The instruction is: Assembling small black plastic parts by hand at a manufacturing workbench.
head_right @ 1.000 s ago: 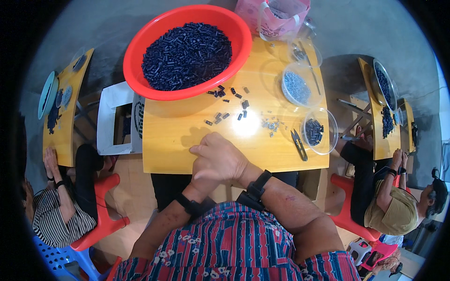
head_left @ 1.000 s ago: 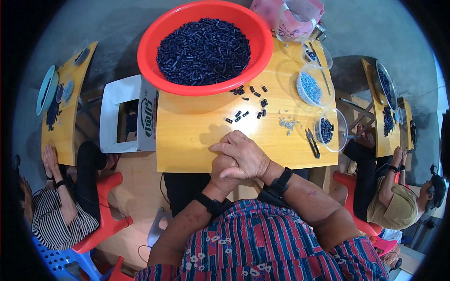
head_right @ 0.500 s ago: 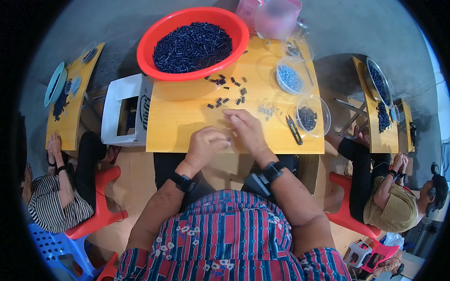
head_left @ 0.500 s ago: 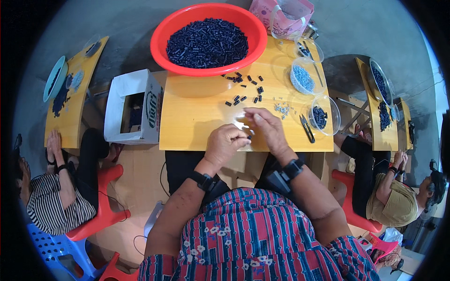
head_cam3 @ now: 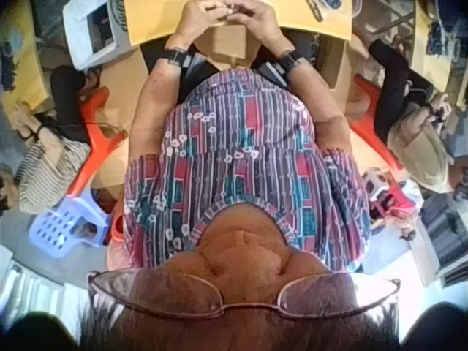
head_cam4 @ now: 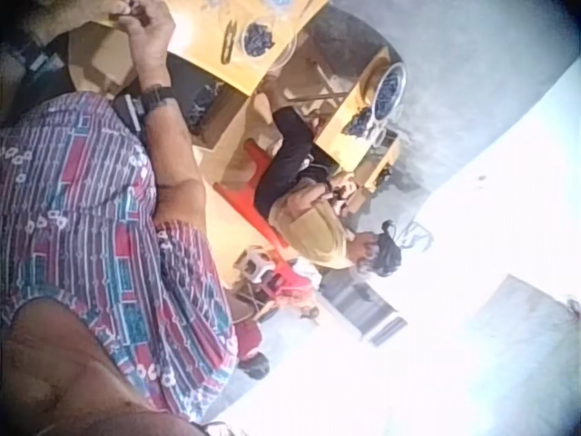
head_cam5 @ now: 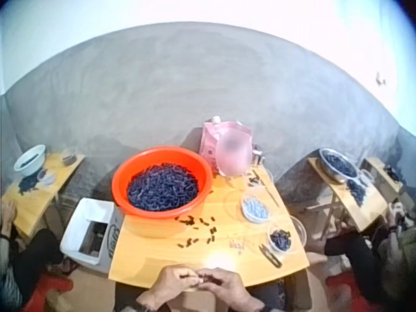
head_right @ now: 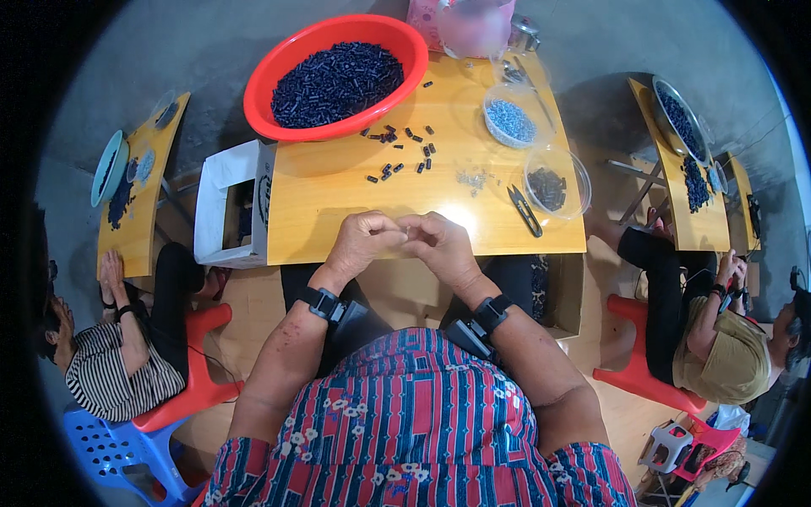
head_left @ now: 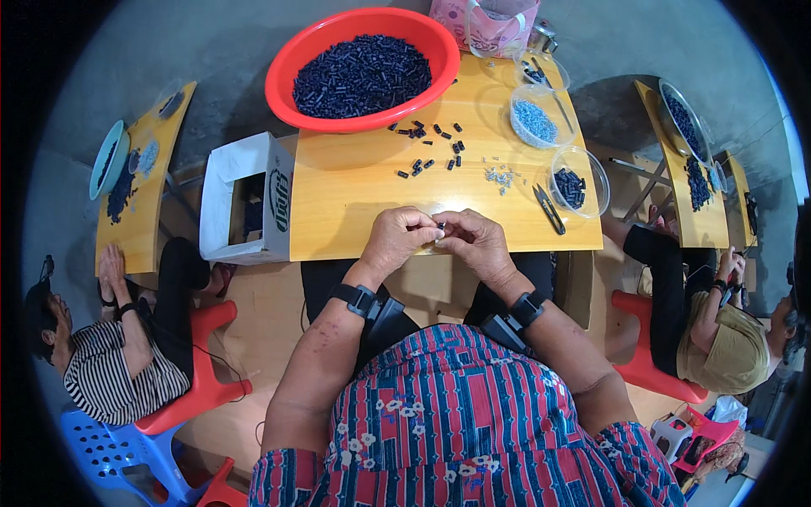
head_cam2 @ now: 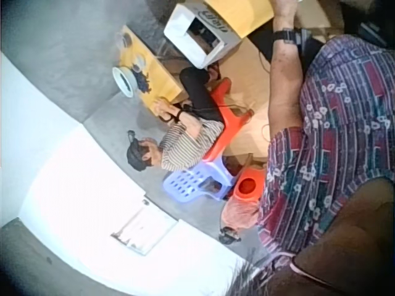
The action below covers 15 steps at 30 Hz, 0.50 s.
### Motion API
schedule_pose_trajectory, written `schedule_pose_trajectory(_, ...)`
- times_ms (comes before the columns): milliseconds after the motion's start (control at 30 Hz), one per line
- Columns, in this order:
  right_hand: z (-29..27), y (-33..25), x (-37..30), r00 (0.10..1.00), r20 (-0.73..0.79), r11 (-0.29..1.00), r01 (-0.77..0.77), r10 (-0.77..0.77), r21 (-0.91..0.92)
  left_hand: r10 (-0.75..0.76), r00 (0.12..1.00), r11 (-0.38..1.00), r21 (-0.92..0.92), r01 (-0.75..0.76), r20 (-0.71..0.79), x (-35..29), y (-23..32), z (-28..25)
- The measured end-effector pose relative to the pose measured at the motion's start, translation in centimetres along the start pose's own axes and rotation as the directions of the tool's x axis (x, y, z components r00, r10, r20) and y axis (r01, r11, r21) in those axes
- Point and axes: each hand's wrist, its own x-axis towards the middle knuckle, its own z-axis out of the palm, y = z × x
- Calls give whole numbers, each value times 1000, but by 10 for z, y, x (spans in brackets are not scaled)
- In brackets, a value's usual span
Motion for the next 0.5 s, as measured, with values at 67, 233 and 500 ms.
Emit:
schedule_pose_trajectory(67,3,6,2,1000,-21,1000,2,-1,19,-15,1000,1000,-1,15,5,0,0,0)
schedule_pose_trajectory(233,1,12,3,999,-44,997,-26,29,73,68,998,998,5,-68,1,4,-1,2)
schedule_pose_trajectory(500,4,4,6,990,7,919,-132,140,372,134,990,987,88,-131,-29,2,-5,-1)
